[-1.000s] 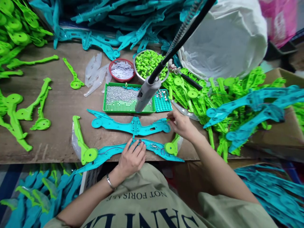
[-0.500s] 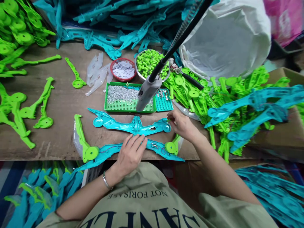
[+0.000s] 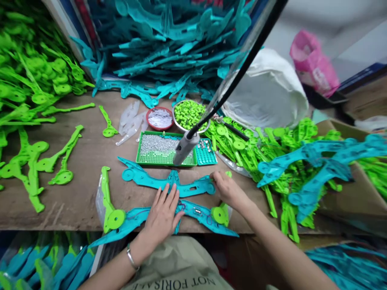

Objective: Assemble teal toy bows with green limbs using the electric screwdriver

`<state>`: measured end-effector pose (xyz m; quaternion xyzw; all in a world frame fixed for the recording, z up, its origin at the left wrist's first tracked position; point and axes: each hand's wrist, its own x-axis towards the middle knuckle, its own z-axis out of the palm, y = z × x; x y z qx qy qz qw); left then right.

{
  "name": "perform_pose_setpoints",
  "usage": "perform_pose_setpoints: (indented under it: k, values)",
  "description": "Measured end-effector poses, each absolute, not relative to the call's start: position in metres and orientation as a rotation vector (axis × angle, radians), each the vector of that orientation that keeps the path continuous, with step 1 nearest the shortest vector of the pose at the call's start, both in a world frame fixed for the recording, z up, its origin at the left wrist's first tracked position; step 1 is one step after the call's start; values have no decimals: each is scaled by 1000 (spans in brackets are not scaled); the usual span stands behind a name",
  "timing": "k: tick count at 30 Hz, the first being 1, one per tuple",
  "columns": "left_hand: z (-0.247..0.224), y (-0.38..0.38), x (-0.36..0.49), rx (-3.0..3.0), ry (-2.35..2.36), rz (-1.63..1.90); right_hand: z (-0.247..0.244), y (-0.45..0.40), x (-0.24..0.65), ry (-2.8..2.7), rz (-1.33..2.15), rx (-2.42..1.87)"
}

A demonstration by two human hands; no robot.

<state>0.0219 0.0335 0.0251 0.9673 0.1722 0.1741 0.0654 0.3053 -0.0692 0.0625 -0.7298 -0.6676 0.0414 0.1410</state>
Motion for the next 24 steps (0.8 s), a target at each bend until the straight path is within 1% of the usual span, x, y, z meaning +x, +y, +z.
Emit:
perform_pose_setpoints:
  k: [4,9,10,11,14,16,20,24]
  values:
    - [23,34,23,2907,560,564,59,-73,303,-1972,50,-2134]
    - [24,32,24,2921,572,595,89,-42,322,-2000,358,-2116]
    - [24,32,24,2917,581,597,97,-28,330,-1981,350,-2073]
    - [24,31,25,2912,594,598,105,-12,337,-1935,273,-2033]
    - [25,29,27,2894,642,600,118,48,358,-1705,-110,-1992]
    - [27,29,27,2882,638,590,117,86,370,-1603,-241,-2004]
    - [34,32,25,2862,589,542,104,130,384,-1615,-198,-1994]
    - [41,30,23,2839,581,474,98,135,396,-1613,-123,-1947]
